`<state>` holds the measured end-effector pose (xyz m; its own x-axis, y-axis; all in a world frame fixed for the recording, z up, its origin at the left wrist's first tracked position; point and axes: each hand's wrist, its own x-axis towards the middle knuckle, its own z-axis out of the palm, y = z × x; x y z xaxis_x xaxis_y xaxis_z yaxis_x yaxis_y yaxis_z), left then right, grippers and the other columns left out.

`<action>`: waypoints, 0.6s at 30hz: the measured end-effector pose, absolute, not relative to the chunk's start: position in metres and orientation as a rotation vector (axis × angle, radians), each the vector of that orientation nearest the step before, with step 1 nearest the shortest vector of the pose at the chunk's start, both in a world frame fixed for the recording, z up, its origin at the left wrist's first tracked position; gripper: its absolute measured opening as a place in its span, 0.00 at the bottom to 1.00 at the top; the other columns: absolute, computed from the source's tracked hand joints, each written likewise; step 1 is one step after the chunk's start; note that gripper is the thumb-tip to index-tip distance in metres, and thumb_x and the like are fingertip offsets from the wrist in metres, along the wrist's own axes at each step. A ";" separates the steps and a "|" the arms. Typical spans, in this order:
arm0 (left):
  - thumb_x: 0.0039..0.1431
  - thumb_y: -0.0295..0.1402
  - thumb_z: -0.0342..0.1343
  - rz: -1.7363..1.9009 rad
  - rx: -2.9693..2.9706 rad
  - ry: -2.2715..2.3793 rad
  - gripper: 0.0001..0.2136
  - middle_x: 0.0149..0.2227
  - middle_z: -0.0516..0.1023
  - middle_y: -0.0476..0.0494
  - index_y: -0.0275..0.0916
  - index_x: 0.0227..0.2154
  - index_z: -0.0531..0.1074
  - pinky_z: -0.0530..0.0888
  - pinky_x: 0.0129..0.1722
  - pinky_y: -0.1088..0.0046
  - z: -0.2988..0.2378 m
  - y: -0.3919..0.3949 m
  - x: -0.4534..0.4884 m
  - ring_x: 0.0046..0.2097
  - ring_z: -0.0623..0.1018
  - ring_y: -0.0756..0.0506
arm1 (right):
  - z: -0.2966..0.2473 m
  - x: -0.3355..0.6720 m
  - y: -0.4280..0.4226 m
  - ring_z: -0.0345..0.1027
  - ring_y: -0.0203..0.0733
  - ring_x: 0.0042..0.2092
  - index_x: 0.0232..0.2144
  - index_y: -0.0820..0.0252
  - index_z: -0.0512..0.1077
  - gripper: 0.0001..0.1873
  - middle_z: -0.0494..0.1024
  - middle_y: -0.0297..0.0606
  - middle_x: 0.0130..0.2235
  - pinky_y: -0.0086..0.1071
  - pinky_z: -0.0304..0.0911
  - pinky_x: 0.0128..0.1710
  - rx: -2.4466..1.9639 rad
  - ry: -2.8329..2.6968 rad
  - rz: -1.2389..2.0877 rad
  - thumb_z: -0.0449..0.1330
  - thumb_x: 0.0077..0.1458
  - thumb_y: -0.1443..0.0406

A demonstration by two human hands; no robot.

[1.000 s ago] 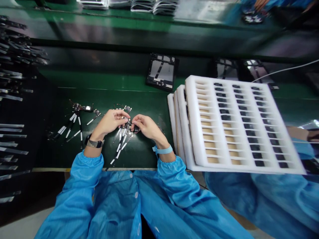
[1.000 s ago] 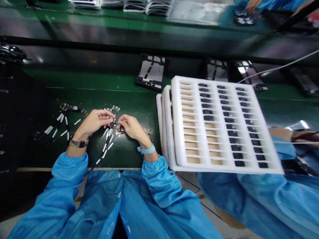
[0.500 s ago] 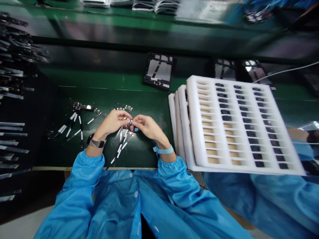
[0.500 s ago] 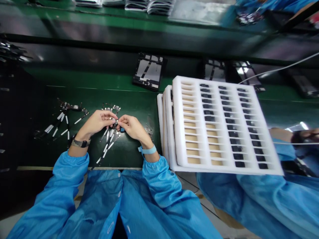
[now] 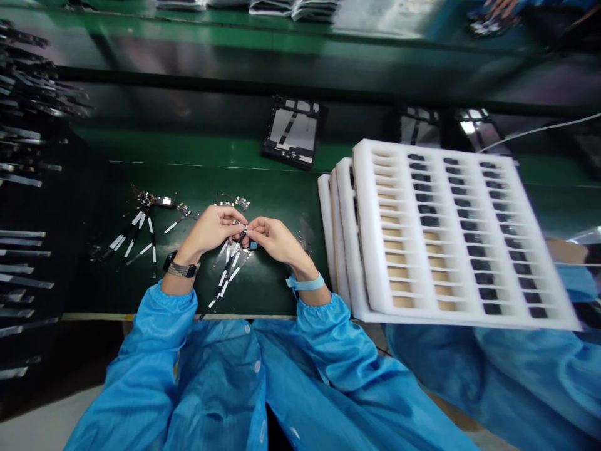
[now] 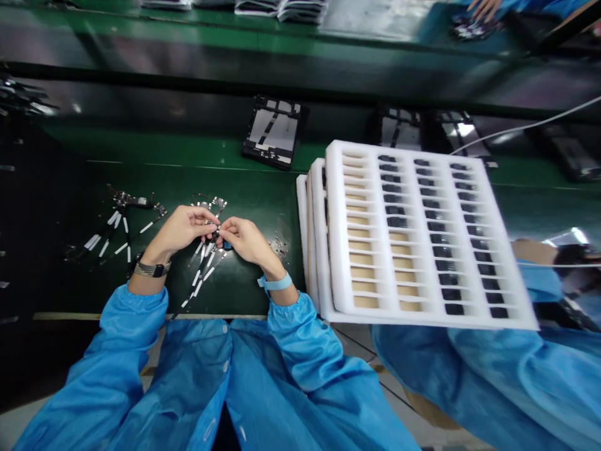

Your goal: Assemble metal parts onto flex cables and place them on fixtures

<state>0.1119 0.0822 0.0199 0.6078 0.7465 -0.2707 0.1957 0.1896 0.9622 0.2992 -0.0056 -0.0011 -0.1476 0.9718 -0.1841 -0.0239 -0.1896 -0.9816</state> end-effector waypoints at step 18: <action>0.43 0.34 0.76 0.479 1.205 0.870 0.12 0.22 0.80 0.43 0.34 0.29 0.83 0.74 0.23 0.75 0.019 0.079 0.118 0.23 0.78 0.48 | -0.005 0.302 -0.003 0.81 0.43 0.36 0.34 0.60 0.75 0.20 0.85 0.41 0.33 0.37 0.75 0.42 -1.150 -1.086 1.583 0.74 0.55 0.51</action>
<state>0.1182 0.0790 0.0186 0.5992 0.7327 -0.3226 0.1193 0.3168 0.9410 0.3020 -0.0029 -0.0054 -0.1910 0.9595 -0.2072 -0.1522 -0.2375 -0.9594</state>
